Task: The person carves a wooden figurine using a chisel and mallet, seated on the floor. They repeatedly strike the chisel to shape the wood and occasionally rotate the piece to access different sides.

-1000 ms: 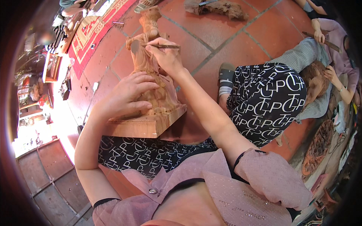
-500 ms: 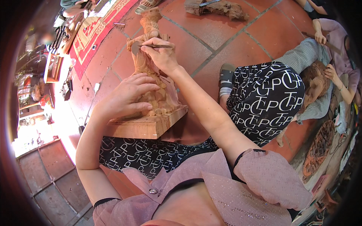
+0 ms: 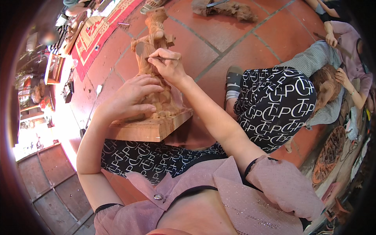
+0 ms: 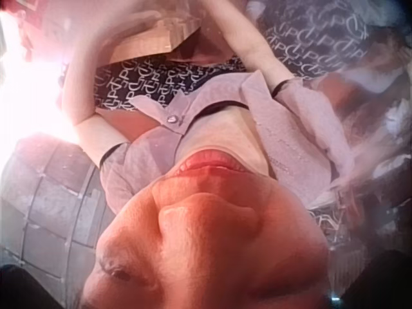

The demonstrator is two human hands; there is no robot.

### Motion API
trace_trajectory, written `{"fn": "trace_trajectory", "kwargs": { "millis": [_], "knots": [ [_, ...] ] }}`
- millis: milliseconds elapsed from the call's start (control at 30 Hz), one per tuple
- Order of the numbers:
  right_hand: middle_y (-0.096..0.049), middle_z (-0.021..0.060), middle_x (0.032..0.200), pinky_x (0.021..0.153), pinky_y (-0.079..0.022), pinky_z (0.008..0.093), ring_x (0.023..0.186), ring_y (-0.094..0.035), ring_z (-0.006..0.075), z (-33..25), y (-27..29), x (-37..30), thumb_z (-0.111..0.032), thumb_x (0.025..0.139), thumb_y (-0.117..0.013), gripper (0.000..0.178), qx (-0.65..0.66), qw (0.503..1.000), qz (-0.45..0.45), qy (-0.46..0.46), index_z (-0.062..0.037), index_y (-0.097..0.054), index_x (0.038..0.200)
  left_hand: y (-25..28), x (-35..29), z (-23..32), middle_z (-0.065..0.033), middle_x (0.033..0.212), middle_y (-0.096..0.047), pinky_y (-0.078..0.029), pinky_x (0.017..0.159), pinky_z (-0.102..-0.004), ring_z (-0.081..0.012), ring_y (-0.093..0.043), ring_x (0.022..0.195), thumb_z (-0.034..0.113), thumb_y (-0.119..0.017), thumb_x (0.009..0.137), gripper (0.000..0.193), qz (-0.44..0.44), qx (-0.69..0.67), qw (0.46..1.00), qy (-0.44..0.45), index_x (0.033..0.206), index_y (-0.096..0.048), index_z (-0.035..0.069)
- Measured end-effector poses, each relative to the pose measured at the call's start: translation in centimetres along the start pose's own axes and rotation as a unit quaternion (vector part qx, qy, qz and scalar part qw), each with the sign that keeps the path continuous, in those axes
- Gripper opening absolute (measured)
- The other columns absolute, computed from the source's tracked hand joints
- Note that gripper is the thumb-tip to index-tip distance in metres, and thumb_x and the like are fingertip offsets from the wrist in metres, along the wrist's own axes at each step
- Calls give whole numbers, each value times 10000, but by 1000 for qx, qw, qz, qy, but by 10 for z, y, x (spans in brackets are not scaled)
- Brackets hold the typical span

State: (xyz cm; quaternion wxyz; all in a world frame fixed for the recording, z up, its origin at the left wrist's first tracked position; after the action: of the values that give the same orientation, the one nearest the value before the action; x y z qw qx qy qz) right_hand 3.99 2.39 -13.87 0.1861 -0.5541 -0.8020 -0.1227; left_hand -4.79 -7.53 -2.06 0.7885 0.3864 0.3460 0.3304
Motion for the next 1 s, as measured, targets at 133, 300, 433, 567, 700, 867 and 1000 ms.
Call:
{"fn": "trace_trajectory", "kwargs": {
  "millis": [133,300,433,567,700,867,1000],
  "knots": [
    [-630,19,723,612,-446,238,673,-549,78,21,5,6,-63,803,-669,60,127,985,-1,-113,-21,-657,843,2,1,0,-157,1235,-507,-324,1036,-422,-332,-422,1212,317,-668,753,530,-3,-6,1000,7,1183,-556,27],
    [-613,-4,807,687,-440,200,749,-535,55,16,11,21,-79,853,-660,97,196,976,19,-92,-14,-647,924,1,1,2,-150,1236,-508,-329,1031,-417,-321,-427,1206,313,-666,757,529,4,1,1000,2,1185,-554,22],
    [-612,-12,815,689,-439,201,762,-535,50,18,6,20,-63,849,-662,96,181,978,7,-101,-12,-649,930,4,1,5,-145,1241,-507,-325,1033,-418,-317,-427,1208,304,-659,762,521,3,-17,1000,1,1186,-553,22],
    [-638,2,771,652,-452,212,726,-553,49,19,1,22,-57,830,-670,94,196,977,25,-75,-8,-655,909,0,0,4,-112,1203,-543,-309,1027,-427,-293,-443,1200,278,-678,749,471,39,-26,999,4,1159,-583,66],
    [-652,14,739,623,-461,217,701,-563,47,21,2,25,-51,814,-676,84,165,985,31,-47,-9,-663,886,1,1,7,-109,1193,-549,-312,1023,-428,-292,-449,1193,283,-686,740,481,39,-19,999,-2,1158,-583,67],
    [-638,6,777,643,-458,218,725,-560,47,7,5,25,-58,818,-681,102,108,992,0,-57,-14,-659,907,4,0,9,-143,1252,-496,-299,1048,-427,-317,-414,1221,308,-656,763,523,-1,-15,1000,4,1190,-548,26],
    [-637,26,780,620,-464,234,710,-574,69,4,2,24,-62,819,-681,93,70,998,-1,10,-18,-647,894,3,0,7,-149,1244,-499,-303,1042,-431,-320,-416,1219,302,-661,754,525,4,-13,1000,1,1187,-550,25]
  ]
}}
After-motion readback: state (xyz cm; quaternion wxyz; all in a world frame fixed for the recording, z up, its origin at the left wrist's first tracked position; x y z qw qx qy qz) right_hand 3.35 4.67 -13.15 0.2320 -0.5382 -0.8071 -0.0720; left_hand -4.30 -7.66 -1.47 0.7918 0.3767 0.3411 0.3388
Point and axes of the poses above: each hand's wrist, its own x-axis towards the middle knuckle, its own y-axis out of the back of the hand, z = x × y, the point moved 3 cm from there along x, towards the middle knuckle
